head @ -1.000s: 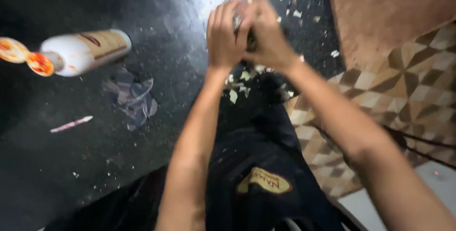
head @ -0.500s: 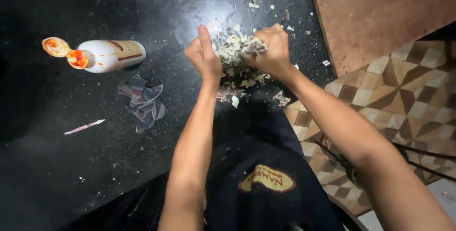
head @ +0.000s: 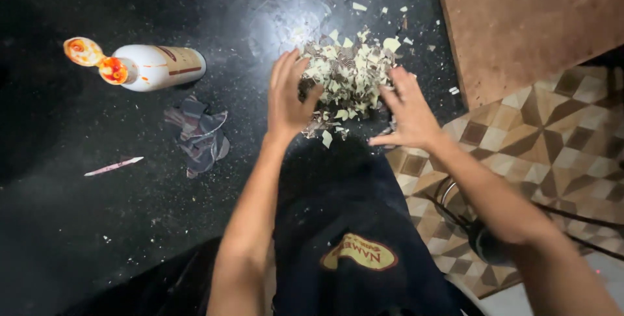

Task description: The person gathers chocolate shavings from a countertop, transfers them into a plastic container, and then chops the shavings into smaller pieces using a knife. A coworker is visible nearby handling a tray of pastries.

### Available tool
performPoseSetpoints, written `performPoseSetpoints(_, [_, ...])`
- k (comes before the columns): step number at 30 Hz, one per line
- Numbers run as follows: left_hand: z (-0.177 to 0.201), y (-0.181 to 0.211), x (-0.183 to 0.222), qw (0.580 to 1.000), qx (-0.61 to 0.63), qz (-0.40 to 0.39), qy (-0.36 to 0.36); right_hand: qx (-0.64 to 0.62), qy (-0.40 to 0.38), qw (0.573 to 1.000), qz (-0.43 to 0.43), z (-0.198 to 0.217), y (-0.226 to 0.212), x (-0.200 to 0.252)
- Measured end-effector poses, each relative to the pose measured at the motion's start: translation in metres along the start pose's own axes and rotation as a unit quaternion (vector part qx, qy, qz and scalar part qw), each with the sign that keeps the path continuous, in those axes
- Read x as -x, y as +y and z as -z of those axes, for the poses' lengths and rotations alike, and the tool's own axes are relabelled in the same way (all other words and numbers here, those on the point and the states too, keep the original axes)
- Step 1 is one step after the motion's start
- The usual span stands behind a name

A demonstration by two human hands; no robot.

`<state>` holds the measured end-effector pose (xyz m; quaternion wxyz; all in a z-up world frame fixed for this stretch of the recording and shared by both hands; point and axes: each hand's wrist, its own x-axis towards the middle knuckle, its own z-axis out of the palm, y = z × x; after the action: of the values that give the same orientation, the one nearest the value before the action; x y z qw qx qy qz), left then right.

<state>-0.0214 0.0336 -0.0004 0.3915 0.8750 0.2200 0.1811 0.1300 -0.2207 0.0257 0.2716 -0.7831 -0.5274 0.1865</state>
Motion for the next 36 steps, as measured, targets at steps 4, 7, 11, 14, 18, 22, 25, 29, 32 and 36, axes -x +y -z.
performPoseSetpoints(4, [-0.016,0.022,0.005,0.998,-0.057,-0.022,-0.03,0.073,0.052,0.996,0.022,-0.033,-0.009,-0.03])
performPoseSetpoints(7, [-0.037,0.03,-0.012,0.998,-0.048,-0.035,-0.001,0.126,0.062,0.988,0.057,-0.037,0.003,-0.059])
performPoseSetpoints(11, [-0.059,0.037,-0.036,0.999,-0.006,-0.029,0.027,0.081,0.085,0.992,0.055,-0.061,0.017,-0.076])
performPoseSetpoints(14, [-0.067,0.031,-0.059,0.995,0.031,-0.019,0.093,0.076,0.107,0.991,0.033,-0.061,0.017,-0.098])
performPoseSetpoints(18, [-0.065,0.029,-0.08,0.984,0.058,0.105,0.129,-0.05,0.137,0.989,0.006,-0.027,-0.007,-0.116])
performPoseSetpoints(22, [-0.052,0.039,-0.098,0.953,0.179,0.171,0.173,-0.081,0.209,0.973,0.055,-0.008,-0.019,-0.122])
performPoseSetpoints(25, [-0.053,0.037,-0.098,0.93,0.252,0.194,0.182,-0.112,0.185,0.976,0.001,-0.001,-0.029,-0.12])
performPoseSetpoints(29, [-0.035,0.039,-0.097,0.922,0.293,0.189,0.17,-0.085,0.212,0.973,-0.023,-0.017,-0.019,-0.108])
performPoseSetpoints(32, [-0.023,0.038,-0.089,0.92,0.318,0.168,0.153,-0.125,0.258,0.956,-0.056,-0.023,0.004,-0.096])
performPoseSetpoints(36, [-0.029,0.011,-0.07,0.955,0.22,0.166,0.112,-0.259,0.143,0.947,-0.127,-0.012,0.015,-0.081])
